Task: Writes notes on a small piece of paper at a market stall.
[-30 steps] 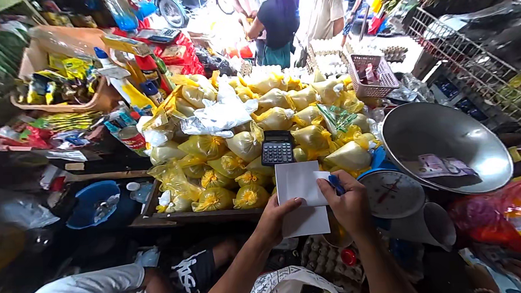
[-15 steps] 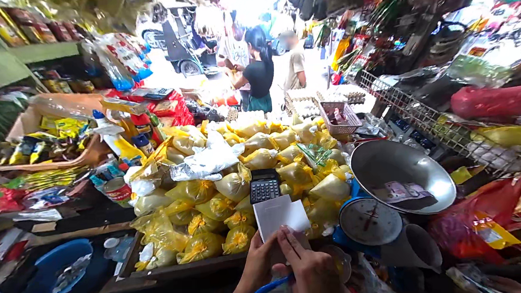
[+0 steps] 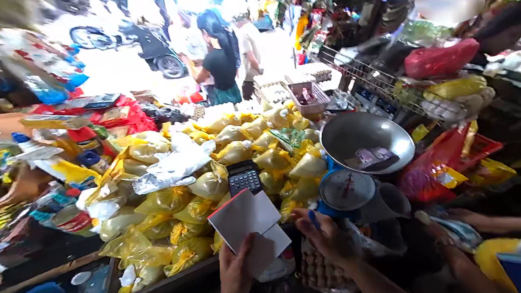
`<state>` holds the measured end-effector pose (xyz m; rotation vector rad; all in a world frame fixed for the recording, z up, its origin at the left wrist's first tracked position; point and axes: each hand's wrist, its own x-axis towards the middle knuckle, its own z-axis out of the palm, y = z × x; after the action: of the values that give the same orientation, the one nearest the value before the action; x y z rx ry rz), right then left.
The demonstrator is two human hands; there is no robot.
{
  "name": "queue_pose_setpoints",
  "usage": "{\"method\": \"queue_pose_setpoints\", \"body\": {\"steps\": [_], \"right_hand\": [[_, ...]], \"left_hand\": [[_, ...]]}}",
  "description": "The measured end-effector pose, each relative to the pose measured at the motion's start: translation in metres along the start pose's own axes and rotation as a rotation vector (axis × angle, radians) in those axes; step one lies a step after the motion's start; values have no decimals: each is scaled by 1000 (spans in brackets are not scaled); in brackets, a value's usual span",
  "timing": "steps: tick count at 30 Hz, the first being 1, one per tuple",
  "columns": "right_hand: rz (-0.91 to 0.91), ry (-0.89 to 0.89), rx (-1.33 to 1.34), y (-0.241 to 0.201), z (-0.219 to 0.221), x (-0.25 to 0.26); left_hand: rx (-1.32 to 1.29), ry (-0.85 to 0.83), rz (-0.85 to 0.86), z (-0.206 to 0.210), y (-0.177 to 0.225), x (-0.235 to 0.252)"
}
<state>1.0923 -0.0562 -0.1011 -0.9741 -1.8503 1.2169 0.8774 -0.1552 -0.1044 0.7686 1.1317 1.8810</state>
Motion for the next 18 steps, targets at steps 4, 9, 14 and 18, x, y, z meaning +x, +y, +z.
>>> {"method": "queue_pose_setpoints", "body": {"steps": [4,9,14,18], "right_hand": [[116,23,161,-24,16,1],[169,11,267,-19,-2,-18],[127,35,244,-21,-15,-35],[110,91,30,-25,-20,-46]], "left_hand": [[40,-116,-56,24,-14,-14],[39,-228,-67,27,-27,-28],[-103,-322,-167,28,-33,-31],[-49,-379,-251,36,-27,-27]]}}
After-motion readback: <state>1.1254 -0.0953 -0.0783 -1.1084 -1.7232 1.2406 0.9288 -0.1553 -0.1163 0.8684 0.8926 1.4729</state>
